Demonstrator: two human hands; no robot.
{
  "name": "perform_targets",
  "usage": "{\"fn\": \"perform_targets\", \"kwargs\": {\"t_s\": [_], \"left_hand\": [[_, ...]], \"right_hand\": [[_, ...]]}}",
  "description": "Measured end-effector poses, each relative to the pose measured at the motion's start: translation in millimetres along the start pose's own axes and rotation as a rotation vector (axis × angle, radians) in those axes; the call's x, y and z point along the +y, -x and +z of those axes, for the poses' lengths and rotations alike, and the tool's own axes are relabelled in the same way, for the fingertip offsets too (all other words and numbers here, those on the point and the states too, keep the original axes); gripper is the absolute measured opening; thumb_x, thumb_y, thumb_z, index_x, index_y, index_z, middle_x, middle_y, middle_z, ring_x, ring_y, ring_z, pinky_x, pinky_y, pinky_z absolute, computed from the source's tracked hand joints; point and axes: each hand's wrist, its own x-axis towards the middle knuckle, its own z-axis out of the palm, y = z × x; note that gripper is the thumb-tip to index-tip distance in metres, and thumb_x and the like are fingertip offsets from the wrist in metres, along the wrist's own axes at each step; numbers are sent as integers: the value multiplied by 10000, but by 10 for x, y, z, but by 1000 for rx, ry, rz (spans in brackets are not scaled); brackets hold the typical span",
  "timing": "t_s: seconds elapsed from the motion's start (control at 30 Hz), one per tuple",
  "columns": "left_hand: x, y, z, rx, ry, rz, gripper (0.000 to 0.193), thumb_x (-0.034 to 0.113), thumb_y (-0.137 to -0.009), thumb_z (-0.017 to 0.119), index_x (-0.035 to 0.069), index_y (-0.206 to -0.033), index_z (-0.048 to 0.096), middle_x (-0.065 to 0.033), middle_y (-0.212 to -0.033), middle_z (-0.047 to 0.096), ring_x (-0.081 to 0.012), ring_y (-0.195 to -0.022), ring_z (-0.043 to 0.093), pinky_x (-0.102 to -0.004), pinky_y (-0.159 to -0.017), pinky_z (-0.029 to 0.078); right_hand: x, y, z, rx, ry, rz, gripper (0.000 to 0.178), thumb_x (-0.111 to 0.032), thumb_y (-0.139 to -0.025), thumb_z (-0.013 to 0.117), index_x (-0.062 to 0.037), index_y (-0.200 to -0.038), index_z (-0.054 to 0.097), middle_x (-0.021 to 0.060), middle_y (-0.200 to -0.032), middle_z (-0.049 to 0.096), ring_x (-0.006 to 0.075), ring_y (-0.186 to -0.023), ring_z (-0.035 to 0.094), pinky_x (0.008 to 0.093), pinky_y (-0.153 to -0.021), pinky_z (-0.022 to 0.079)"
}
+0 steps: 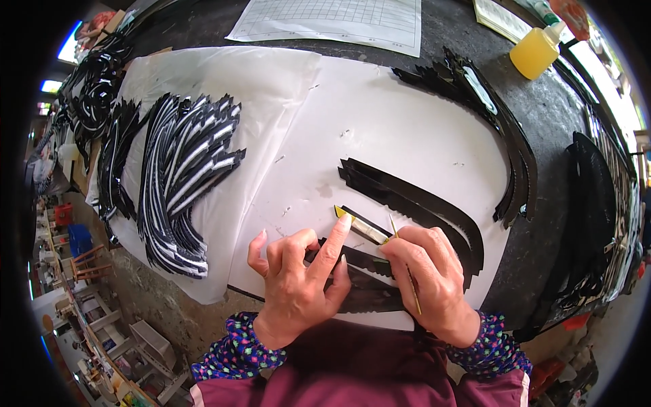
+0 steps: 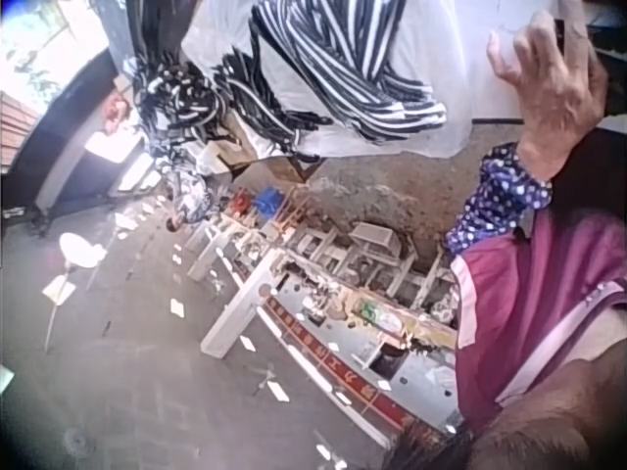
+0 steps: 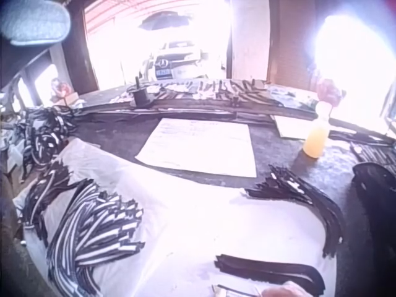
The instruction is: Applying adhesive glue to shoe upper components using a small brush at a workbench.
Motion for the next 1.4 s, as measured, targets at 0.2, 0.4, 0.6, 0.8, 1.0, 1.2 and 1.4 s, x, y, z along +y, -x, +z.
{"fn": "perform_targets", "kwargs": {"t_s": [0.2, 0.4, 0.6, 0.8, 1.0, 1.2, 1.4], "left_hand": [[-2, 7, 10, 4, 4, -3, 487, 270, -853, 650, 186, -1333, 663, -11, -1038, 537, -161, -904, 497, -550, -1049, 242], [7, 0, 14, 3, 2, -6, 481, 268, -858, 641, 188, -1332, 663, -13, -1039, 537, -165, -908, 500, -549, -1053, 241], [6, 6, 21, -5, -7, -10, 473, 272, -862, 635, 188, -1326, 667, -15, -1064, 547, -164, -929, 499, -551, -1057, 238], [0, -2, 9, -11, -90, 54, 500, 240, -845, 640, 196, -1343, 652, 63, -1404, 550, -165, -966, 447, -476, -1082, 208], [9, -13, 16, -38, -95, 41, 473, 249, -865, 611, 193, -1332, 657, 112, -1415, 582, -165, -967, 437, -460, -1082, 215], [10, -12, 46, -8, -88, 39, 437, 255, -881, 571, 186, -1300, 670, 110, -1403, 590, -169, -940, 429, -505, -1042, 261], [-15, -4, 35, -32, -72, 77, 459, 254, -862, 604, 262, -1317, 663, 58, -1428, 578, -189, -999, 426, -487, -1076, 213]], "right_hand": [[7, 2, 3, -5, -1, -4, 281, 117, -744, 720, -11, -989, 669, 128, -933, 617, 264, -708, 563, 346, -619, 466], [7, -1, -12, -7, -7, -8, 292, 121, -742, 720, -11, -997, 668, 129, -942, 617, 266, -713, 562, 347, -624, 467], [27, 4, -8, -12, -14, -29, 307, 122, -742, 719, -7, -1014, 660, 132, -959, 617, 268, -721, 561, 350, -627, 467], [23, 17, -15, -22, -11, -16, 309, 117, -741, 717, -3, -1020, 657, 132, -963, 617, 275, -736, 569, 353, -635, 473], [20, 15, -16, -13, -7, -2, 298, 103, -740, 723, -3, -1010, 654, 130, -960, 618, 278, -762, 590, 358, -652, 487], [8, 48, -18, 46, -36, 43, 277, 104, -739, 721, -1, -986, 657, 130, -930, 635, 278, -779, 619, 353, -675, 511], [9, 50, -31, 39, -39, 59, 280, 105, -730, 725, -2, -981, 659, 129, -925, 644, 284, -806, 640, 358, -695, 526]]}}
